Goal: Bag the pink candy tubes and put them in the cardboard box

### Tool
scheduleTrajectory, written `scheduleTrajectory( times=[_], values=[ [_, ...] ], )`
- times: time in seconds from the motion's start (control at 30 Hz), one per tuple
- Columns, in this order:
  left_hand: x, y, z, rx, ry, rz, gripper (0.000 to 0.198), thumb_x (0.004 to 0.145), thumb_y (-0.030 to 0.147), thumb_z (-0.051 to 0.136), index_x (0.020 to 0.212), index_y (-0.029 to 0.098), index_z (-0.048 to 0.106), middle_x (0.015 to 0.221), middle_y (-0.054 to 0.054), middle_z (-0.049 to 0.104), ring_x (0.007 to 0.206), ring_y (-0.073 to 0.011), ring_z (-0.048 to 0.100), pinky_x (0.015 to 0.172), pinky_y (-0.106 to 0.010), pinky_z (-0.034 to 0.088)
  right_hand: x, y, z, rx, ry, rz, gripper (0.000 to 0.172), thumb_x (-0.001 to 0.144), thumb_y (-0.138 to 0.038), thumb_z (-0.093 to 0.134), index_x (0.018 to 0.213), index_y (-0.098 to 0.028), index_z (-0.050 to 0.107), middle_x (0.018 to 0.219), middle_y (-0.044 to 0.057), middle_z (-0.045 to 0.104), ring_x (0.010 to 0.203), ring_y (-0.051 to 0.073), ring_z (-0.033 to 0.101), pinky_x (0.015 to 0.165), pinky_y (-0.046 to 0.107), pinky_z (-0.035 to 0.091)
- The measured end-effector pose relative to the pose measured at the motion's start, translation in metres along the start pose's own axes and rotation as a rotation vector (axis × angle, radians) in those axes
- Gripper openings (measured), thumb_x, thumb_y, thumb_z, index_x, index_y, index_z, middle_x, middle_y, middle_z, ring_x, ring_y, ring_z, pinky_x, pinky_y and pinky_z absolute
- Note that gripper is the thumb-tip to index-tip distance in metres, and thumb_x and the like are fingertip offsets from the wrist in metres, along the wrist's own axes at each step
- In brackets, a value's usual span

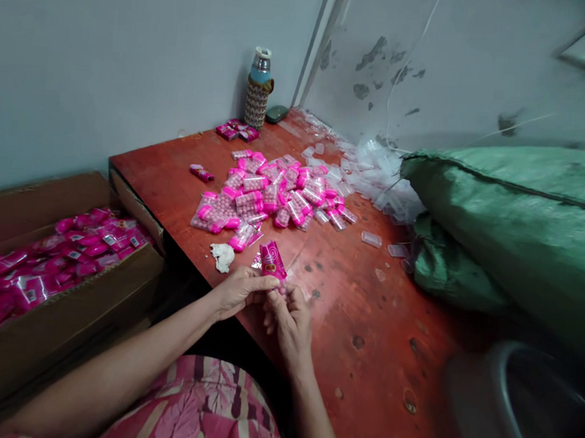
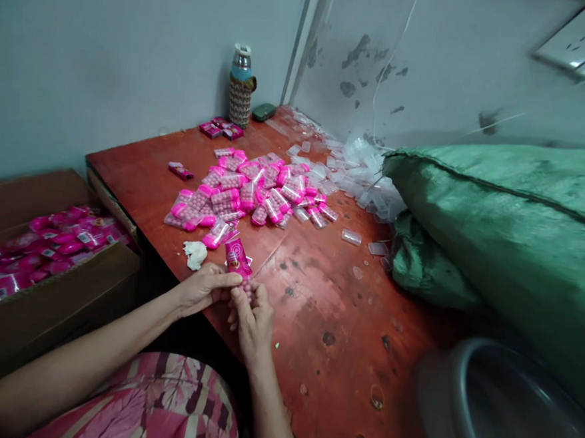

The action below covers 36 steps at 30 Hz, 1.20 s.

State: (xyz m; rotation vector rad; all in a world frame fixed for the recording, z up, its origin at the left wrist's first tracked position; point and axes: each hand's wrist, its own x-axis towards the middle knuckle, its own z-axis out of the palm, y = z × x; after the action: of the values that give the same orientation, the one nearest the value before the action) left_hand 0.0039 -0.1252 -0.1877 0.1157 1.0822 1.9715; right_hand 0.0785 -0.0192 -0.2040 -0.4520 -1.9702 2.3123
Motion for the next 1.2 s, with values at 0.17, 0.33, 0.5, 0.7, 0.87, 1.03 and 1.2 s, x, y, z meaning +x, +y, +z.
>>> scheduleTrajectory(
  times=[0.17, 0.33, 0.5, 0.7, 0.87, 1.03, 1.2],
  values=[
    [-0.005, -0.004, -0.001, -0.061, 0.042, 0.07, 0.026, 0.069, 0.032, 0.063, 0.058, 0.009, 0.059, 0.052, -0.005, 0.058, 0.044, -0.0124, 0.053, 0.044, -0.025, 0.044, -0.002, 0.0, 0.005, 0.081, -0.042, 0.048, 0.022, 0.079, -0.04, 0.052, 0.082, -0.019, 0.047, 0.06, -0.006, 0.054, 0.036, 0.005, 0.044, 0.03, 0.014, 0.033],
    [-0.003, -0.015, 0.005, -0.114, 0.151, 0.125, 0.024, 0.069, 0.032, 0.063, 0.06, 0.011, 0.056, 0.047, -0.001, 0.053, 0.037, -0.0119, 0.048, 0.032, -0.023, 0.039, -0.003, 0.001, 0.008, -0.021, 0.041, 0.006, 0.021, 0.079, -0.039, 0.052, 0.082, -0.019, 0.046, 0.055, -0.007, 0.051, 0.037, 0.005, 0.044, 0.031, 0.015, 0.035],
    [-0.006, -0.019, 0.009, 0.0, 0.23, 0.134, 0.024, 0.068, 0.03, 0.064, 0.057, 0.01, 0.056, 0.045, -0.002, 0.053, 0.034, -0.0116, 0.049, 0.033, -0.022, 0.038, -0.005, 0.004, 0.006, -0.102, 0.068, -0.014, 0.02, 0.08, -0.038, 0.052, 0.084, -0.02, 0.046, 0.051, -0.008, 0.048, 0.037, 0.006, 0.044, 0.033, 0.015, 0.035],
    [-0.008, -0.021, 0.01, -0.093, 0.238, 0.154, 0.022, 0.068, 0.031, 0.064, 0.063, 0.012, 0.055, 0.049, -0.001, 0.056, 0.035, -0.0116, 0.05, 0.032, -0.022, 0.039, -0.009, 0.004, 0.009, -0.044, 0.032, 0.031, 0.021, 0.08, -0.039, 0.051, 0.082, -0.019, 0.045, 0.054, -0.007, 0.05, 0.035, 0.005, 0.042, 0.03, 0.014, 0.032],
    [-0.006, -0.024, 0.009, -0.093, 0.178, 0.12, 0.025, 0.07, 0.033, 0.062, 0.06, 0.011, 0.054, 0.043, 0.001, 0.05, 0.03, -0.0117, 0.047, 0.029, -0.023, 0.039, -0.009, 0.008, 0.01, -0.008, 0.053, 0.017, 0.021, 0.079, -0.038, 0.053, 0.079, -0.019, 0.045, 0.052, -0.008, 0.05, 0.034, 0.004, 0.042, 0.03, 0.013, 0.033],
    [-0.01, -0.024, 0.006, -0.051, 0.063, 0.061, 0.028, 0.073, 0.034, 0.058, 0.06, 0.009, 0.055, 0.042, 0.002, 0.047, 0.03, -0.0142, 0.049, 0.03, -0.026, 0.04, -0.006, 0.012, 0.007, 0.253, -0.046, 0.074, 0.02, 0.078, -0.035, 0.056, 0.078, -0.02, 0.043, 0.056, -0.006, 0.056, 0.032, 0.004, 0.043, 0.027, 0.012, 0.03],
    [-0.013, -0.021, 0.001, -0.115, 0.182, 0.12, 0.025, 0.071, 0.033, 0.061, 0.061, 0.01, 0.055, 0.048, 0.001, 0.051, 0.032, -0.0081, 0.043, 0.03, -0.021, 0.035, -0.013, 0.011, 0.002, 0.286, -0.114, 0.071, 0.026, 0.078, -0.029, 0.058, 0.1, -0.018, 0.048, 0.074, 0.001, 0.063, 0.058, 0.01, 0.059, 0.055, 0.021, 0.049]
  ],
)
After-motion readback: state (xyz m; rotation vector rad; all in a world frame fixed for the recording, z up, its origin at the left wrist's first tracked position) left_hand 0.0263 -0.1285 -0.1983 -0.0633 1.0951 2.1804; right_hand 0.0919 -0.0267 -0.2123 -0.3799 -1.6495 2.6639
